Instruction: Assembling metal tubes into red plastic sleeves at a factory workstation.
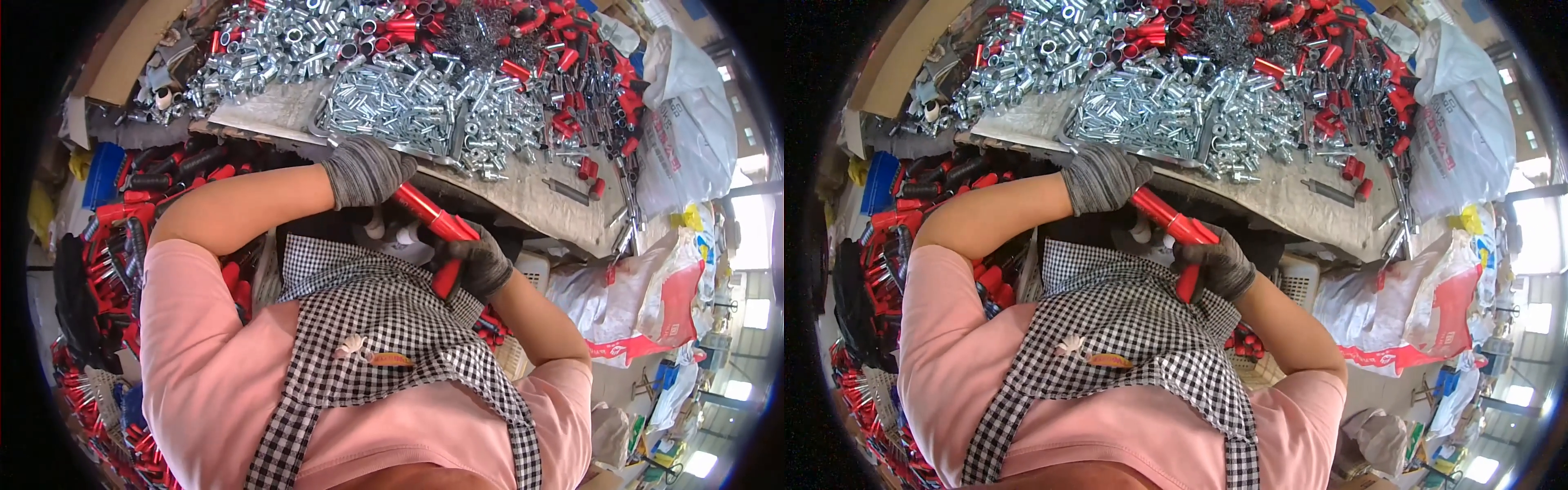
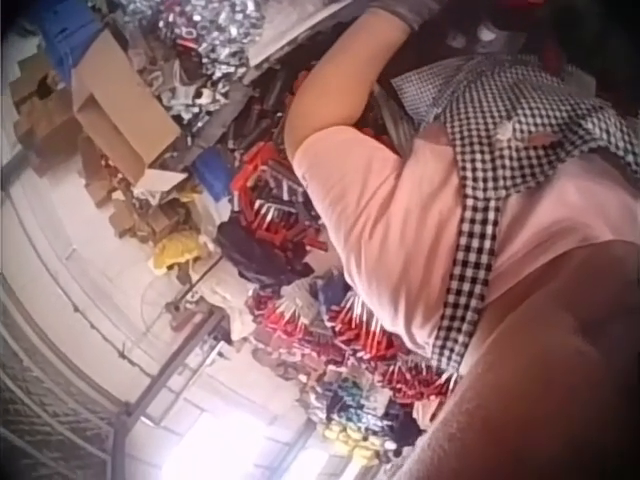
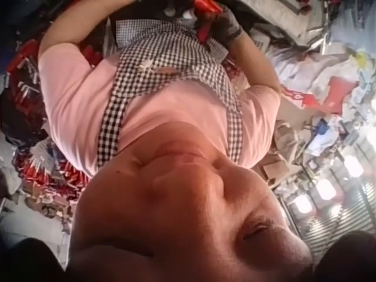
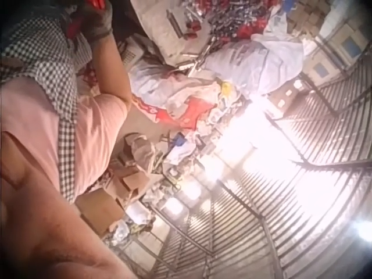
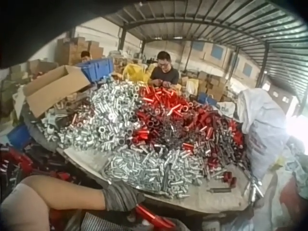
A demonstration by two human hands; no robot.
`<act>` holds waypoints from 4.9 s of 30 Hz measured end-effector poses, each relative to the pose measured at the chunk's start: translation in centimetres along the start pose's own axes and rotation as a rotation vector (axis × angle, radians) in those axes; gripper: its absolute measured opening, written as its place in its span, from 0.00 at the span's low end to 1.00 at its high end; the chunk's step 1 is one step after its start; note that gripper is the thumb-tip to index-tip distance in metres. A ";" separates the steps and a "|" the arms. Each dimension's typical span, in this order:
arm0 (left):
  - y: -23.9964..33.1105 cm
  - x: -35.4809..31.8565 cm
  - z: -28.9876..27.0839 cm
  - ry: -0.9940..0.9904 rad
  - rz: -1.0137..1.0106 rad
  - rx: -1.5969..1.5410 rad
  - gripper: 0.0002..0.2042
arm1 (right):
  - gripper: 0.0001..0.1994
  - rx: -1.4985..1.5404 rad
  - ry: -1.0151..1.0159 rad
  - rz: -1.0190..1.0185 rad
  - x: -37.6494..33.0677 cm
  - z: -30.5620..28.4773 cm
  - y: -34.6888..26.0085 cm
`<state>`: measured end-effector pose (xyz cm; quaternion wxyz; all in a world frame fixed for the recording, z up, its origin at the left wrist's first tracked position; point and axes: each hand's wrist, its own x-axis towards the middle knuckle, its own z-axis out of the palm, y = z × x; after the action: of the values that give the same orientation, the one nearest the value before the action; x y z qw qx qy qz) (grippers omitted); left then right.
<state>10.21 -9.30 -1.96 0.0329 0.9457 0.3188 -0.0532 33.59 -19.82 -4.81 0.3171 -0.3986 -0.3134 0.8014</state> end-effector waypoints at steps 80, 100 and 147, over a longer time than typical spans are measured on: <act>0.3 -0.7 5.6 -0.092 0.002 -1.611 0.23 | 0.10 -1.421 1.105 -0.603 5.8 -30.1 -17.7; 1.6 -2.5 5.4 0.011 0.045 -1.425 0.29 | 0.24 -1.570 0.855 -0.295 8.7 -30.6 -18.9; 2.8 -4.3 6.4 0.088 0.064 -1.324 0.23 | 0.30 -1.708 0.004 -0.730 1.8 3.8 -8.7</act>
<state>8.06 -14.72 -7.69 0.5952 0.7363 0.2568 0.1938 31.79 -14.10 2.82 0.1494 -0.3751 -0.9027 0.1486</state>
